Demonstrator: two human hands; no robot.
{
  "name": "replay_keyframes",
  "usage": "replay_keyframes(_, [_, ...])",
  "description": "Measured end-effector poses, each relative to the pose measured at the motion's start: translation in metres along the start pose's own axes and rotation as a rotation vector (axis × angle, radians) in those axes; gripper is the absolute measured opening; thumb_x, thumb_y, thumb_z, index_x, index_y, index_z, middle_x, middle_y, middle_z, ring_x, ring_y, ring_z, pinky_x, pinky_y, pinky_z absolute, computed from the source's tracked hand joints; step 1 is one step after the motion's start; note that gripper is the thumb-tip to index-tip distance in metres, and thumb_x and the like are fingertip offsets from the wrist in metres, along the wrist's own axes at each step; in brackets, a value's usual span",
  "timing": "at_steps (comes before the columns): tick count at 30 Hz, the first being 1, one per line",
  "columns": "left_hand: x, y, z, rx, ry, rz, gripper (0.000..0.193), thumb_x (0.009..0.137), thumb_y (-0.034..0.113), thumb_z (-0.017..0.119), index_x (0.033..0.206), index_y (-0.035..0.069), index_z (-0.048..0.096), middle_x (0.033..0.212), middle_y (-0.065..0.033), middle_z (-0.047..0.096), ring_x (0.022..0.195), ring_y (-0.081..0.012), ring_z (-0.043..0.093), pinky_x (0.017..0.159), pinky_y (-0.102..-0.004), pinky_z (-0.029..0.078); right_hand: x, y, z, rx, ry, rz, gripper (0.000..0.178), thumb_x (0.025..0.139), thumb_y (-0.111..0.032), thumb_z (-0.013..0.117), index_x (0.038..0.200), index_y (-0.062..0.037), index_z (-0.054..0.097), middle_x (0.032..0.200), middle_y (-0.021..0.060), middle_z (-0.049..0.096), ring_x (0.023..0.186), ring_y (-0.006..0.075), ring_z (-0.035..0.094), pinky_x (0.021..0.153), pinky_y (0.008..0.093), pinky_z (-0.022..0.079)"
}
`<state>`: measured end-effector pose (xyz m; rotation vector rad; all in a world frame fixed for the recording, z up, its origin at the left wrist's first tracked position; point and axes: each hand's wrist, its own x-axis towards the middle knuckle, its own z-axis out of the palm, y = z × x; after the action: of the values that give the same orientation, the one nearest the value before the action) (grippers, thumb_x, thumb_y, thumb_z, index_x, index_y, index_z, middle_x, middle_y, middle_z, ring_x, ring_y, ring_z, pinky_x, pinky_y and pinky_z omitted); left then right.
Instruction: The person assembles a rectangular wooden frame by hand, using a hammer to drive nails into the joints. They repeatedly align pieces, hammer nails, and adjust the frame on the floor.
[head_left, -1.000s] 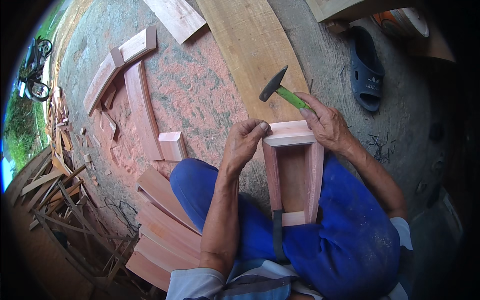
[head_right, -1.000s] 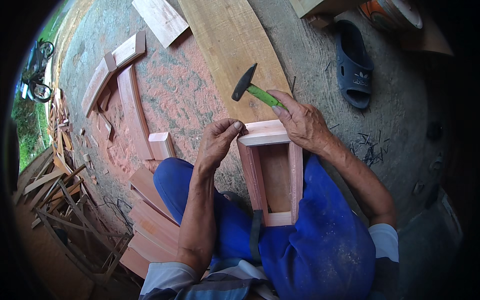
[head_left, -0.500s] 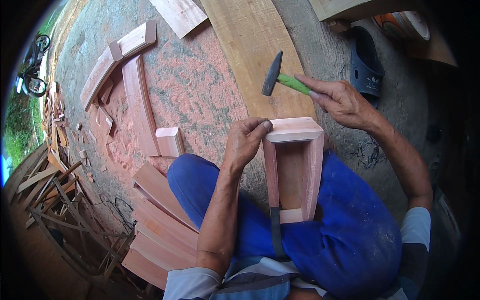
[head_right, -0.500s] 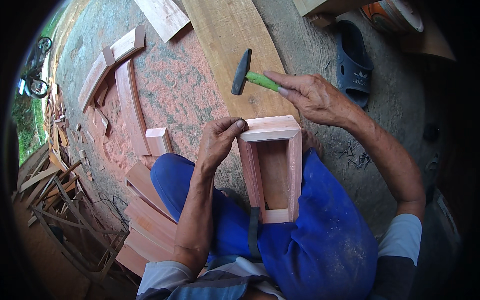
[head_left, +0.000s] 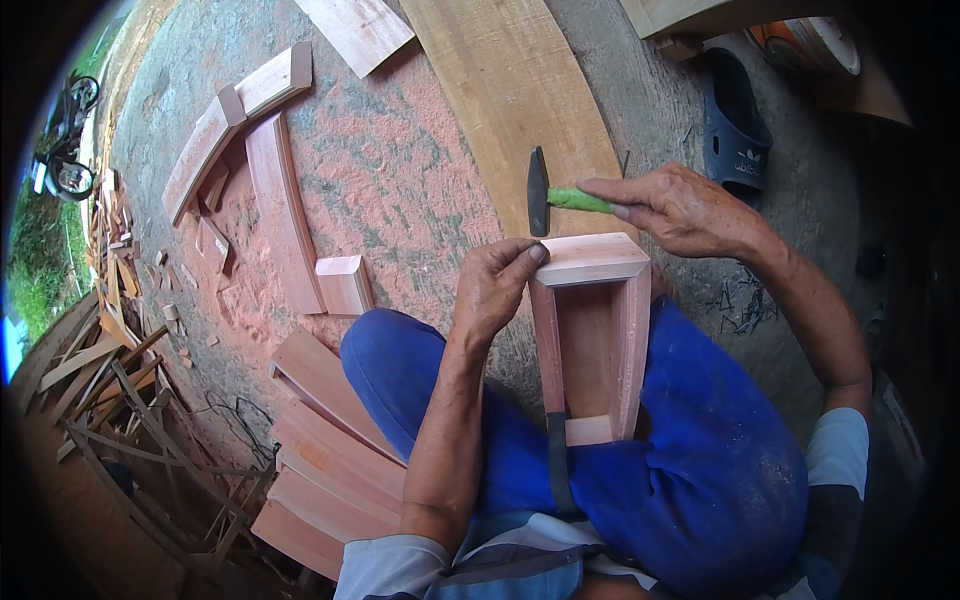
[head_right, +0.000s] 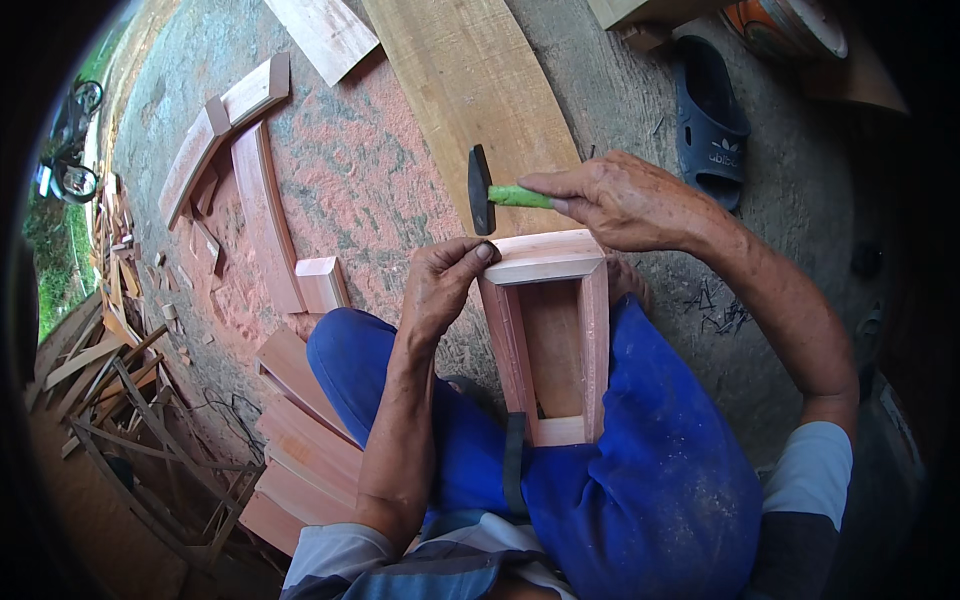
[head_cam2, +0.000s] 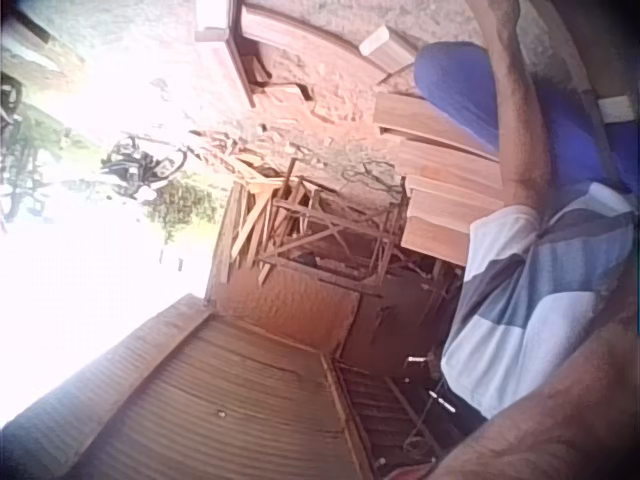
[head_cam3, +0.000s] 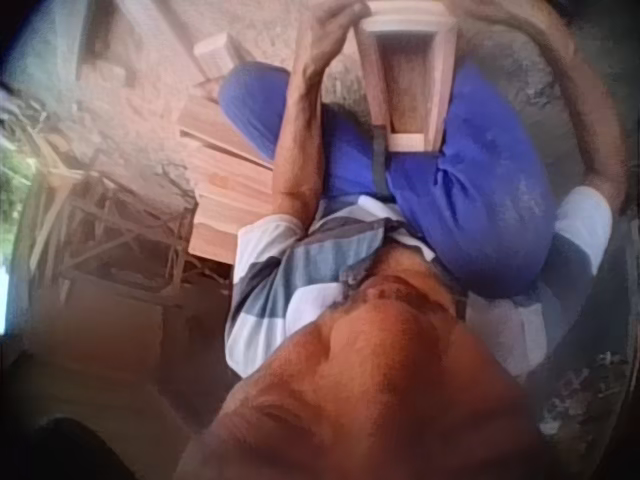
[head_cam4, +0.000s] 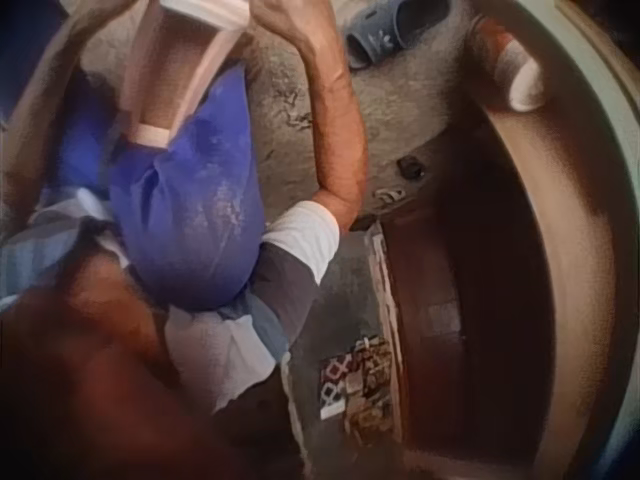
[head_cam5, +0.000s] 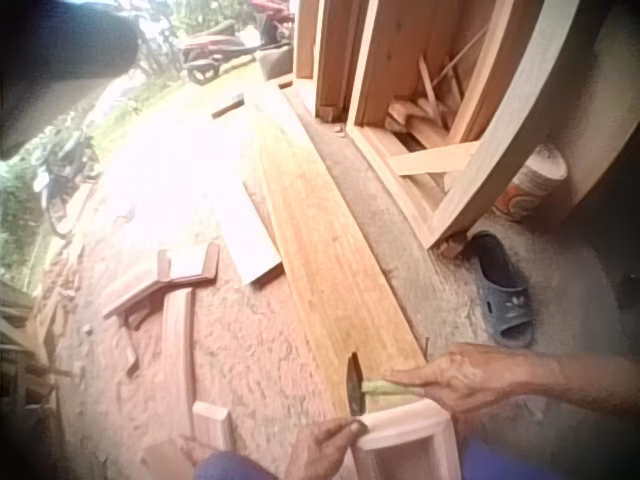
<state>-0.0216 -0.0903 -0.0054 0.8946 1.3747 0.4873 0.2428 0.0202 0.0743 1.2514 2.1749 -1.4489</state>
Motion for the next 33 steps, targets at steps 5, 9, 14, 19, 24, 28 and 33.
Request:
replay_keyframes(5, [0.0, 0.005, 0.006, -0.031, 0.018, 0.028, 0.026, 0.102, 0.02, 0.07, 0.102, -0.004, 0.079, 0.089, -0.0059, 0.077, 0.084, -0.0105, 0.067, 0.08, -0.0273, 0.053, 0.003, 0.015, 0.028, 0.343, 0.468, -0.057, 0.041, 0.109, -0.022, 0.055, 0.149, -0.0177, 0.06, 0.12, 0.0206, 0.075, 0.105, 0.0295, 0.076, 0.094, 0.0425, 0.058])
replay_keyframes(9, [-0.006, -0.004, 0.006, -0.107, 0.066, 0.025, 0.025, 0.103, 0.02, 0.069, 0.109, -0.004, 0.078, 0.095, -0.0059, 0.077, 0.089, -0.011, 0.067, 0.084, -0.0268, 0.052, 0.001, 0.03, 0.038, 0.129, 0.22, -0.091, 0.044, 0.11, -0.022, 0.051, 0.154, -0.024, 0.055, 0.112, 0.022, 0.076, 0.101, 0.0306, 0.076, 0.09, 0.042, 0.059])
replay_keyframes(14, [-0.026, -0.028, 0.042, 0.137, 0.285, 0.214, 0.065, 0.088, 0.032, 0.084, 0.138, -0.003, 0.06, 0.123, -0.0174, 0.061, 0.114, -0.0268, 0.059, 0.102, -0.0384, 0.049, 0.0, 0.036, 0.089, 0.33, 0.462, 0.05, 0.05, 0.108, -0.017, 0.055, 0.157, -0.0193, 0.051, 0.137, 0.0171, 0.07, 0.118, 0.0253, 0.071, 0.1, 0.0385, 0.055])
replay_keyframes(19, [-0.025, -0.046, 0.06, 0.347, 0.321, 0.208, 0.102, 0.076, 0.042, 0.093, 0.147, -0.008, 0.039, 0.141, -0.0215, 0.039, 0.138, -0.0367, 0.043, 0.121, -0.0439, 0.035, 0.024, 0.057, 0.147, 0.526, 0.847, -0.015, 0.052, 0.11, -0.016, 0.049, 0.161, -0.0222, 0.045, 0.118, 0.0148, 0.075, 0.097, 0.0203, 0.072, 0.089, 0.0351, 0.056])
replay_keyframes(24, [-0.015, -0.054, 0.061, 0.372, 0.302, 0.271, 0.098, 0.083, 0.039, 0.09, 0.146, -0.013, 0.036, 0.137, -0.0256, 0.054, 0.133, -0.0324, 0.053, 0.118, -0.0408, 0.039, 0.026, 0.053, 0.156, 0.828, 0.93, 0.134, 0.054, 0.11, -0.014, 0.048, 0.164, -0.0173, 0.041, 0.113, 0.0035, 0.061, 0.082, 0.0077, 0.054, 0.077, 0.0247, 0.048])
replay_keyframes(28, [-0.014, -0.057, 0.064, 0.284, 0.27, 0.252, 0.092, 0.086, 0.036, 0.089, 0.144, -0.012, 0.036, 0.132, -0.0265, 0.059, 0.126, -0.0293, 0.06, 0.112, -0.0377, 0.046, 0.03, 0.053, 0.156, 0.762, 0.979, 0.04, 0.055, 0.111, -0.015, 0.048, 0.165, -0.0178, 0.039, 0.078, -0.0078, 0.044, 0.068, 0.0031, 0.04, 0.063, 0.0207, 0.039])
replay_keyframes(33, [-0.016, -0.05, 0.068, 0.101, 0.285, 0.168, 0.086, 0.081, 0.047, 0.086, 0.134, -0.009, 0.048, 0.126, -0.0257, 0.055, 0.122, -0.0401, 0.056, 0.107, -0.0454, 0.044, 0.027, 0.056, 0.154, 0.874, 0.924, 0.088, 0.055, 0.11, -0.014, 0.049, 0.164, -0.02, 0.041, 0.095, -0.0002, 0.066, 0.071, 0.0087, 0.049, 0.069, 0.027, 0.049])
